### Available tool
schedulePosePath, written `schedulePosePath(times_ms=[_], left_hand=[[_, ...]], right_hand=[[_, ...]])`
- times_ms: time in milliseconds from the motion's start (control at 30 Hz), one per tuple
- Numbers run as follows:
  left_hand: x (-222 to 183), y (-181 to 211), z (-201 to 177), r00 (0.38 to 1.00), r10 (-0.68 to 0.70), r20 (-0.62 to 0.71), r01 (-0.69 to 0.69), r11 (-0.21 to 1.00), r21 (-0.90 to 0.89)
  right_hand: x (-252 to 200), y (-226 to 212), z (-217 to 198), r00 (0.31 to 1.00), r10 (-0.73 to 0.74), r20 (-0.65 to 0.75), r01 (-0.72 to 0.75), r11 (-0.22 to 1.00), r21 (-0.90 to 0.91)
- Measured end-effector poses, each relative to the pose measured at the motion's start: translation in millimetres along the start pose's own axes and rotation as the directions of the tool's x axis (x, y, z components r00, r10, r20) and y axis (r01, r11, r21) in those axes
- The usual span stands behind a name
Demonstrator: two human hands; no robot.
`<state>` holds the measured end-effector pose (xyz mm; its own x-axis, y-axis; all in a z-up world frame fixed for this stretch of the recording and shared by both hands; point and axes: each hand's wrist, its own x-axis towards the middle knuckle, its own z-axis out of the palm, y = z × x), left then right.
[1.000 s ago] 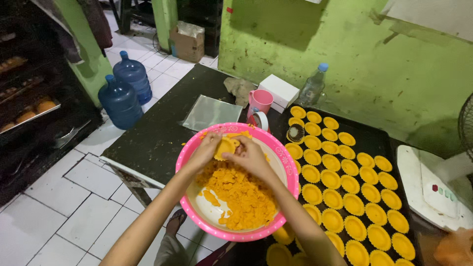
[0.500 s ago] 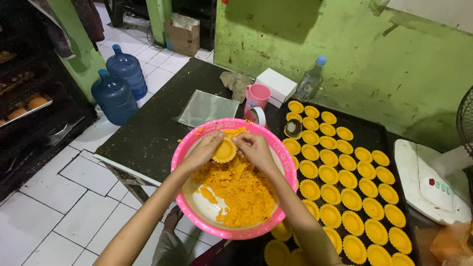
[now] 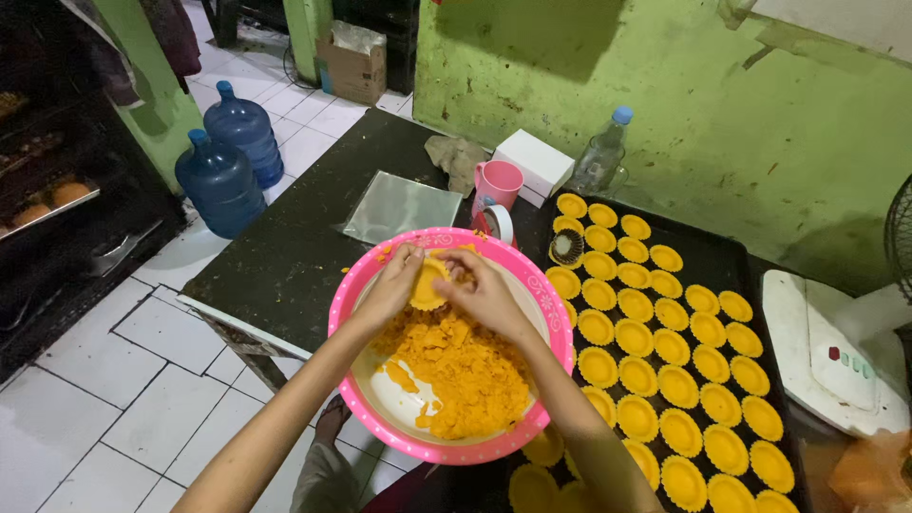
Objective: The person shapes dough into tart molds by hand, places the shaped tarts onto a baking tray, and then picks up several empty metal molds from a bucket.
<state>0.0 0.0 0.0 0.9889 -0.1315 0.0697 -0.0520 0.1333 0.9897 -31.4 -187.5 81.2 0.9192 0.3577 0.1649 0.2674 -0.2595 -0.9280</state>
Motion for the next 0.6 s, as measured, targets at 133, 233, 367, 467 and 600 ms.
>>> schedulePosePath(times_ms=[133, 233, 367, 467, 600], left_hand=[[-15, 33, 9, 1.0, -0.007, 0.0, 0.007, 0.995, 0.097], [-18, 33, 13, 0.999, 0.013, 0.041, -0.022, 0.973, 0.228], [-19, 38, 13, 0.99, 0.087, 0.113, -0.123, 0.926, 0.356], [-30, 59, 24, 0.997, -0.017, 0.075, -0.012, 0.93, 0.368], [-41, 105, 44, 0.986, -0.166, -0.029, 0.16, 0.874, 0.459]], right_hand=[[6, 12, -3, 0.994, -0.022, 0.104, 0.012, 0.996, 0.091], [0, -2, -10, 0.995, 0.073, 0.062, -0.082, 0.982, 0.168], [-1, -5, -12, 0.989, 0.146, 0.004, -0.144, 0.968, 0.204], [12, 26, -7, 0.997, -0.054, -0.063, 0.06, 0.993, 0.1], [-1, -5, -7, 0.887, -0.451, 0.097, 0.459, 0.884, -0.091]])
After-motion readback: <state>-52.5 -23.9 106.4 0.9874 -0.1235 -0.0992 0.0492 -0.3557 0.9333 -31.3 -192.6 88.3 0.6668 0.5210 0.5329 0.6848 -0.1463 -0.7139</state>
